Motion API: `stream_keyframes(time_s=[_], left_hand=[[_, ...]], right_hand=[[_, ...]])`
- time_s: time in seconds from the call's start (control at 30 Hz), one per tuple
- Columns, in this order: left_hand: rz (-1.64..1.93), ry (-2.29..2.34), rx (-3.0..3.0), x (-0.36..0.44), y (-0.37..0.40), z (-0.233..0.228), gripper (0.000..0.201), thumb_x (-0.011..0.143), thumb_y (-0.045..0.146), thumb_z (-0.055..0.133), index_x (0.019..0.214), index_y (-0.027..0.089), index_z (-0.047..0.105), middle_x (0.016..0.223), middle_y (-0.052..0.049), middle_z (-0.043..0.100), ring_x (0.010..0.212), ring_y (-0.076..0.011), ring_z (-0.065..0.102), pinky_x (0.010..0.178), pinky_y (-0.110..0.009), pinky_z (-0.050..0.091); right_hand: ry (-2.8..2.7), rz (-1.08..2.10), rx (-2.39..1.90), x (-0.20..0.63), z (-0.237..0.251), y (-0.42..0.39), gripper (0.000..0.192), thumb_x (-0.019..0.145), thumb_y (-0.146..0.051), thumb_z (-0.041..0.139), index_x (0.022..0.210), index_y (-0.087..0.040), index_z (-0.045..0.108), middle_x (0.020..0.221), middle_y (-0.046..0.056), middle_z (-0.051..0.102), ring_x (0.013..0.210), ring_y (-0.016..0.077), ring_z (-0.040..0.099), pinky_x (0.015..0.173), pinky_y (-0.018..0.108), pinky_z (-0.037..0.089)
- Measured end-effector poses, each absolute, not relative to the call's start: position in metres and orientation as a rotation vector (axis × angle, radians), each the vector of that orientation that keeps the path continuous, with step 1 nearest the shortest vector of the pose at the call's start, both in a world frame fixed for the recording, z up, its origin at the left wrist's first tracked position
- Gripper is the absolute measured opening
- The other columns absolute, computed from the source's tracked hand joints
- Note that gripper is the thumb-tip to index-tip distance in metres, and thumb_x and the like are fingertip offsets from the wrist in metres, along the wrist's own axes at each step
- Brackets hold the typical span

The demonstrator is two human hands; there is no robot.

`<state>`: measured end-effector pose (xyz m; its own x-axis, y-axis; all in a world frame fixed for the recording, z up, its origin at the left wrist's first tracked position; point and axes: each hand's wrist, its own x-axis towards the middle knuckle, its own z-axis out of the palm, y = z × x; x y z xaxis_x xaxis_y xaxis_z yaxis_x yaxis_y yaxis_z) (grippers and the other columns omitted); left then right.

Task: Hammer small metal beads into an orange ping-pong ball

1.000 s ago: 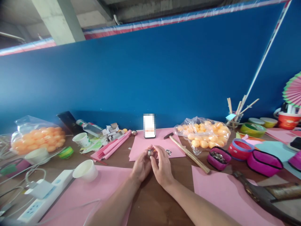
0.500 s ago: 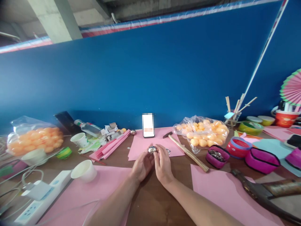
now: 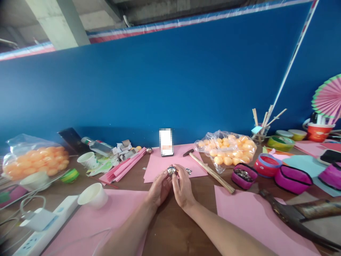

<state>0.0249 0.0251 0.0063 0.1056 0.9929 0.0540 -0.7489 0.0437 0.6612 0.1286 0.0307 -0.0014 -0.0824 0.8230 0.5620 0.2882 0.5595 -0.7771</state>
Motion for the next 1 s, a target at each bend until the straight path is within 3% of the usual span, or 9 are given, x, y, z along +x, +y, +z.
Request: stream_keyframes(time_s=[0.37, 0.57, 1.0], left_hand=[[1.394, 0.507, 0.652, 0.0227, 0.0274, 0.0031, 0.023, 0.073, 0.020, 0.058, 0.094, 0.012, 0.061, 0.097, -0.010, 0.063, 0.091, -0.0207, 0.057, 0.083, -0.035, 0.041], [1.376, 0.506, 0.574, 0.0238, 0.0268, 0.0025, 0.033, 0.077, 0.028, 0.054, 0.108, 0.017, 0.054, 0.102, -0.010, 0.062, 0.090, -0.0194, 0.059, 0.084, -0.035, 0.042], [1.366, 0.508, 0.624, 0.0252, 0.0256, -0.0001, 0.019, 0.078, 0.026, 0.053, 0.093, 0.015, 0.057, 0.087, -0.008, 0.065, 0.078, -0.0173, 0.062, 0.077, -0.033, 0.046]], right_hand=[[-1.620, 0.684, -0.893, 0.1278, -0.0017, 0.0306, 0.027, 0.087, -0.026, 0.034, 0.111, -0.020, 0.044, 0.107, 0.008, 0.051, 0.102, 0.0191, 0.047, 0.091, 0.038, 0.038], [-1.628, 0.693, -0.886, 0.1283, -0.0016, 0.0296, 0.034, 0.086, -0.026, 0.035, 0.119, -0.020, 0.039, 0.117, 0.008, 0.048, 0.108, 0.0194, 0.044, 0.095, 0.038, 0.036], [-1.648, 0.678, -0.956, 0.1280, -0.0073, 0.0304, 0.038, 0.085, -0.027, 0.039, 0.122, -0.020, 0.037, 0.120, 0.008, 0.047, 0.112, 0.0194, 0.043, 0.097, 0.039, 0.034]])
